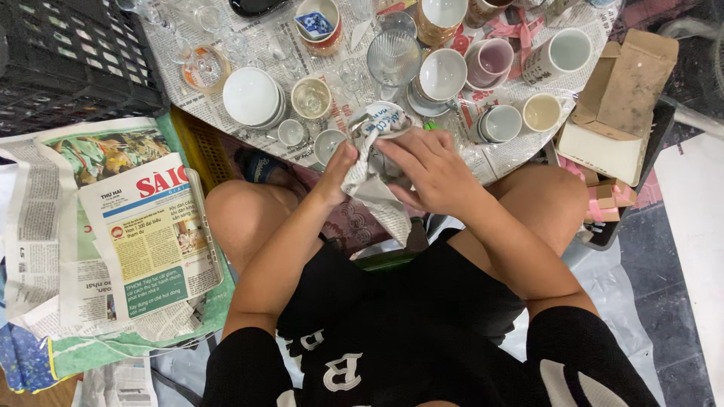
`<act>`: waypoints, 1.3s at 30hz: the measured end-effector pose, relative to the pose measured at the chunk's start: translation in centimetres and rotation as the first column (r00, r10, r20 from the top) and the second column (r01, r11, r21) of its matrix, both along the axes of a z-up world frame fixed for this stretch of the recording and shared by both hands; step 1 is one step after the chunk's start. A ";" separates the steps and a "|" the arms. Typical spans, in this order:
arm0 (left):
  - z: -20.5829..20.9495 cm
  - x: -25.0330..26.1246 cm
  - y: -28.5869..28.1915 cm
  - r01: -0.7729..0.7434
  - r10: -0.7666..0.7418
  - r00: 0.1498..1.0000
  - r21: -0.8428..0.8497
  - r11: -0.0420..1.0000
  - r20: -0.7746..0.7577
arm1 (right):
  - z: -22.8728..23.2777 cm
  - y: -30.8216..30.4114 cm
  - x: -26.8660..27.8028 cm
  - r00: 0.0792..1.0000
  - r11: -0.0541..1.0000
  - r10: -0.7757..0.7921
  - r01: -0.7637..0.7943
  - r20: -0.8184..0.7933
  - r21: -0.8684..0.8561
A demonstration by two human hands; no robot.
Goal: The person sits at a table and wraps small ceramic items, such as cups and bowls, in newspaper. They fold the paper around each item and place the wrapped bundle into a black plastic crate.
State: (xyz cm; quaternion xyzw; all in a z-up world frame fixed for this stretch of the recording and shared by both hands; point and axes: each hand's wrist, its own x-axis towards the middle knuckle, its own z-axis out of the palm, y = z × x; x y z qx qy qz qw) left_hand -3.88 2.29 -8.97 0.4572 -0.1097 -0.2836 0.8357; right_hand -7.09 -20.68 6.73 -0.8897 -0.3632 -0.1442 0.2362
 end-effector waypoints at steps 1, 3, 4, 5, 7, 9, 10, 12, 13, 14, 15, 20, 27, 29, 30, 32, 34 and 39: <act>0.0 0.2 -0.2 0.011 -0.016 0.991 -0.035 0.999 -0.131 | 0.0 0.1 0.1 1.000 1.000 0.002 -0.002 -0.012 -0.031; 0.5 0.6 -1.0 0.015 -0.055 0.922 -0.106 0.994 -0.383 | -0.1 0.1 0.0 0.996 0.999 -0.027 0.024 -0.081 -0.040; 1.0 0.7 -1.2 0.049 -0.071 0.937 -0.073 0.996 -0.341 | -0.2 0.1 -0.1 0.992 0.998 -0.041 0.036 -0.116 -0.045; 1.6 0.7 -1.2 0.082 -0.090 0.950 -0.038 0.996 -0.299 | -0.4 -0.1 0.0 0.990 0.999 -0.044 0.040 -0.132 -0.029; 2.7 0.8 -1.4 0.132 -0.130 0.958 -0.009 0.991 -0.254 | -0.7 -0.5 0.3 0.986 0.999 -0.049 0.050 -0.162 0.001; 3.5 0.8 -1.6 0.169 -0.170 0.954 -0.025 0.985 -0.246 | -0.7 -0.6 0.3 0.994 0.998 0.026 -0.020 -0.102 0.059; 3.8 0.8 -1.7 0.158 -0.169 0.950 -0.062 0.985 -0.264 | -0.6 -0.5 0.3 0.996 0.995 0.062 -0.056 -0.070 0.087; 3.9 0.8 -1.7 0.131 -0.167 0.939 -0.137 0.982 -0.301 | -0.1 0.0 -0.3 0.997 1.000 0.006 -0.006 -0.073 -0.001; 3.9 0.9 -1.8 0.131 -0.174 0.932 -0.152 0.980 -0.319 | 0.2 0.3 -0.6 0.997 0.999 -0.022 0.019 -0.073 -0.046; 3.8 1.0 -1.8 0.132 -0.182 0.924 -0.167 0.977 -0.337 | 0.5 0.5 -0.7 0.995 0.998 -0.035 0.030 -0.088 -0.057; 3.7 1.1 -1.8 0.131 -0.189 0.916 -0.183 0.974 -0.354 | 0.7 0.7 -0.8 0.993 0.997 -0.048 0.041 -0.104 -0.069; 3.1 0.9 -2.0 0.141 -0.178 0.906 -0.124 0.982 -0.384 | 0.7 0.8 -0.6 0.992 0.990 -0.091 0.081 -0.082 -0.117; 1.1 1.0 -1.3 0.209 -0.229 0.930 -0.099 0.973 -0.288 | 0.9 -0.3 -0.4 0.999 0.999 -0.043 0.043 0.012 0.003; 0.3 1.0 -0.9 0.218 -0.253 0.932 -0.156 0.963 -0.259 | 1.1 -1.0 -0.4 1.000 0.995 -0.008 0.006 0.021 0.097; -0.1 0.9 -0.6 0.222 -0.264 0.933 -0.185 0.957 -0.245 | 1.2 -1.4 -0.3 1.000 0.990 0.002 -0.005 0.022 0.142; -0.5 0.9 -0.5 0.240 -0.275 0.939 -0.180 0.954 -0.205 | 1.0 -1.9 -0.4 0.999 0.973 0.023 -0.028 0.024 0.231; -0.4 1.0 -1.0 0.209 -0.237 0.956 -0.169 0.963 -0.172 | 0.7 -2.3 -0.4 0.998 0.945 0.045 -0.053 0.032 0.321; 0.9 2.1 -2.2 0.013 -0.023 0.998 -0.171 0.985 -0.058 | -1.2 -4.3 -0.3 0.997 0.895 -0.060 0.072 -0.039 0.440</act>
